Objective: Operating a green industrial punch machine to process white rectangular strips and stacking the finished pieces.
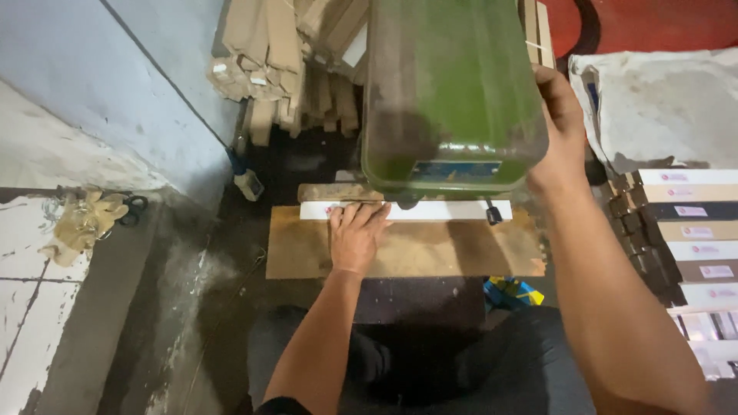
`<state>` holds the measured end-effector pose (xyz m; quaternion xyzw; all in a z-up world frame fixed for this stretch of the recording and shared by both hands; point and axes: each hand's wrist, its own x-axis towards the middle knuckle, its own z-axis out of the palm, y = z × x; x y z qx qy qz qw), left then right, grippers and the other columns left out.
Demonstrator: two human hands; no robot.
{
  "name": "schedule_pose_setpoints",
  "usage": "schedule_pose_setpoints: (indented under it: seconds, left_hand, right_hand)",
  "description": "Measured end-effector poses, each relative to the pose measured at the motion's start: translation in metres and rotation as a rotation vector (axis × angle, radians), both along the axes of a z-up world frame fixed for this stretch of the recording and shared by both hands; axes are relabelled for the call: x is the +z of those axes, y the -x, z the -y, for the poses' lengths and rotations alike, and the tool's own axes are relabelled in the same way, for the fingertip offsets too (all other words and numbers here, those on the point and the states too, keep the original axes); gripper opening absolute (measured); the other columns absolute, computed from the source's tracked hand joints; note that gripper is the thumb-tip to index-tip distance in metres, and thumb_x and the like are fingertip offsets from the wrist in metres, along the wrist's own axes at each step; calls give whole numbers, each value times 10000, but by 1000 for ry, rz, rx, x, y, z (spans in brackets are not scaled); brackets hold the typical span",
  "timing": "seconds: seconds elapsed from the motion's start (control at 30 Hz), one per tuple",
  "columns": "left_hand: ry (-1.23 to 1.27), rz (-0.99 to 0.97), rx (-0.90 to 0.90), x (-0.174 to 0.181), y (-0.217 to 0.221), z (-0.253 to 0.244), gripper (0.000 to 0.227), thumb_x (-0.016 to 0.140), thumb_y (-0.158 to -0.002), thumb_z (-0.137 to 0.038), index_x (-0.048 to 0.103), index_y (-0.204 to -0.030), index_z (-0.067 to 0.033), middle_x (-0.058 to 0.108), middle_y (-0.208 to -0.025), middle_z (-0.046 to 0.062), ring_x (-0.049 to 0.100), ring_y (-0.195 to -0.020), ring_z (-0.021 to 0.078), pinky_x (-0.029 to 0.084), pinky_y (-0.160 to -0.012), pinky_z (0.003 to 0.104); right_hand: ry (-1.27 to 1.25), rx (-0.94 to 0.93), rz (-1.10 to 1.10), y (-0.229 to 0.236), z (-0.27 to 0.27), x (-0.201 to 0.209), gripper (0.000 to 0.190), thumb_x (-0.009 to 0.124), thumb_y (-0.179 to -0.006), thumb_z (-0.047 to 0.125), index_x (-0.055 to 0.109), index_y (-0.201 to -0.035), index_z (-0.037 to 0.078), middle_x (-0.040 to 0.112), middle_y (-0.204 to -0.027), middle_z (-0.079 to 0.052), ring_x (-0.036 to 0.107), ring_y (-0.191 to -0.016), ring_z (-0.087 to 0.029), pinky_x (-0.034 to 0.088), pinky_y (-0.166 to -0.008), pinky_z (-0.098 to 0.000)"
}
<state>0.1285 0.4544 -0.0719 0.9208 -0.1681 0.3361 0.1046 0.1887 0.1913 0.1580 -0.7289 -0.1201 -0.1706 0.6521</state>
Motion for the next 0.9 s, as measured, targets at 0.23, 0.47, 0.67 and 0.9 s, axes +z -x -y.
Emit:
schedule_pose_setpoints:
  seconds: [0.23, 0.47, 0.67, 0.9]
  left_hand:
    - [40, 69, -18, -3, -1, 4, 298, 770, -922, -271, 757, -1217, -228, 675, -1177, -75, 542, -1047, 210, 356, -955, 431]
    - [59, 72, 5, -17, -3, 4, 284, 644, -986, -408, 716, -1219, -263, 654, -1143, -70, 557, -1109, 158, 339, -969, 393]
    - [40, 93, 11, -10, 2, 6, 270, 630, -1004, -395, 713, -1216, -248, 650, -1130, -56, 545, -1091, 159, 329, -962, 397]
    - [53, -28, -16, -27, -2, 2, 277, 537, -1062, -358, 682, -1277, -260, 643, -1156, -87, 524, -1130, 134, 305, -996, 400]
  right_hand:
    - [296, -64, 241, 70, 4, -5, 257, 455, -1120, 120, 485, -1337, -14, 607, -1255, -177, 614, -1130, -271, 523, -1010, -392]
    - [519, -177, 425, 113, 12, -50, 249, 490, -1077, 88, 603, -1241, -62, 574, -1151, -165, 573, -1147, -396, 521, -945, -456]
    - [541, -223, 405, 121, 8, -51, 221, 553, -1065, 95, 649, -1219, -31, 681, -1184, -174, 573, -1191, -388, 529, -941, -445]
    - [573, -250, 471, 115, 10, -51, 156, 593, -1048, 12, 674, -1174, -31, 705, -1173, -171, 600, -1174, -401, 526, -958, -450]
